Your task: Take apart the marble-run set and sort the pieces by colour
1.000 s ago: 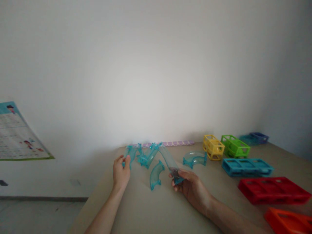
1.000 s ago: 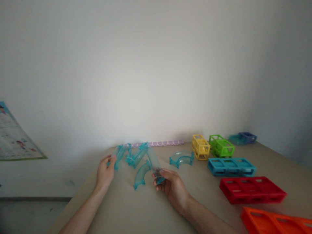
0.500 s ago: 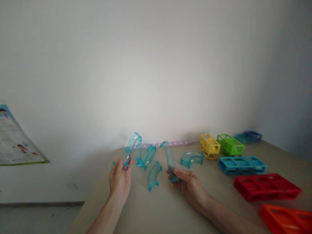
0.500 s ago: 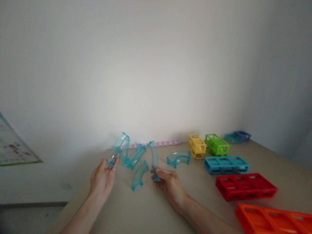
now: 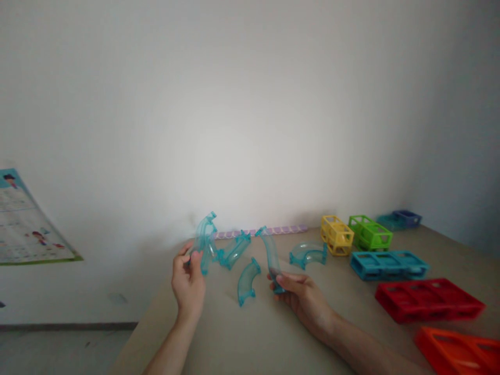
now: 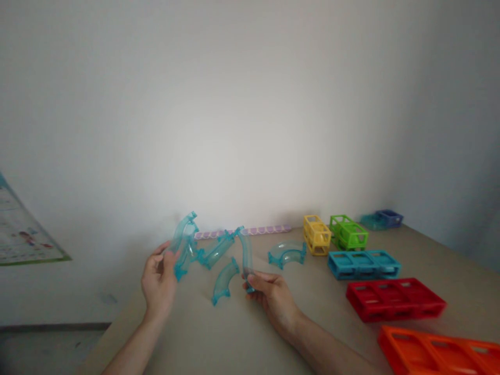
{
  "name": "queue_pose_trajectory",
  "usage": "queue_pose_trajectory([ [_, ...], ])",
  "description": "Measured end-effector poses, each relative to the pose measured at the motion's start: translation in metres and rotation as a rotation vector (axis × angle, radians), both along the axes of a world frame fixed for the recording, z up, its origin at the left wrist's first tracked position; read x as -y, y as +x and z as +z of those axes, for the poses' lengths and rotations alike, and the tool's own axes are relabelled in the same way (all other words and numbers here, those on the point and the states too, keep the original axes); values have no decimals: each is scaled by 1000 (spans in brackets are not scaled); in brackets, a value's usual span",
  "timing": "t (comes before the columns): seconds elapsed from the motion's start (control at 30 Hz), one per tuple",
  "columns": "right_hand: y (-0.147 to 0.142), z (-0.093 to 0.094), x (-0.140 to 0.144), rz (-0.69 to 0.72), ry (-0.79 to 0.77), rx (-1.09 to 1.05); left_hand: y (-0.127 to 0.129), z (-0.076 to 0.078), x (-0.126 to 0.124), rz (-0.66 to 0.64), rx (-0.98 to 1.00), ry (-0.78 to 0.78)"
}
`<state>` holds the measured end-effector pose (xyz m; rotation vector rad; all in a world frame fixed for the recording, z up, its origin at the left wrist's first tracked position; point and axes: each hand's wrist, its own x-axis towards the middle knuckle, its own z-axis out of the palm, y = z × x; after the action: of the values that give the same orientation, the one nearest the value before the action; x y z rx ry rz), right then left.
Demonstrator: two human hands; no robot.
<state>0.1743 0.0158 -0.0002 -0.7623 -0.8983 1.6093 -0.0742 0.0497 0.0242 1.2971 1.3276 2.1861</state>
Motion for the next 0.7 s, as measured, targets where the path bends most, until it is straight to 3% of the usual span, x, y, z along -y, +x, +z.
queue_pose_trajectory([
  [0.2, 0, 2, 2, 8, -1, -2, -9, 15, -1, -495, 928, -107],
  [0.27, 0, 3, 2, 8, 1, -1, -14, 20, 3, -670, 1078, -110],
  [0.37, 0, 4, 2, 16, 10, 1, -18, 23, 7, -829, 1125, -45],
  [0.5, 0, 4, 2, 4, 11, 12, -17, 22, 8, -866, 1031, -12],
  [0.7, -1, 4, 3, 10, 79, 7, 17, 20, 22, -1024, 880, -283],
])
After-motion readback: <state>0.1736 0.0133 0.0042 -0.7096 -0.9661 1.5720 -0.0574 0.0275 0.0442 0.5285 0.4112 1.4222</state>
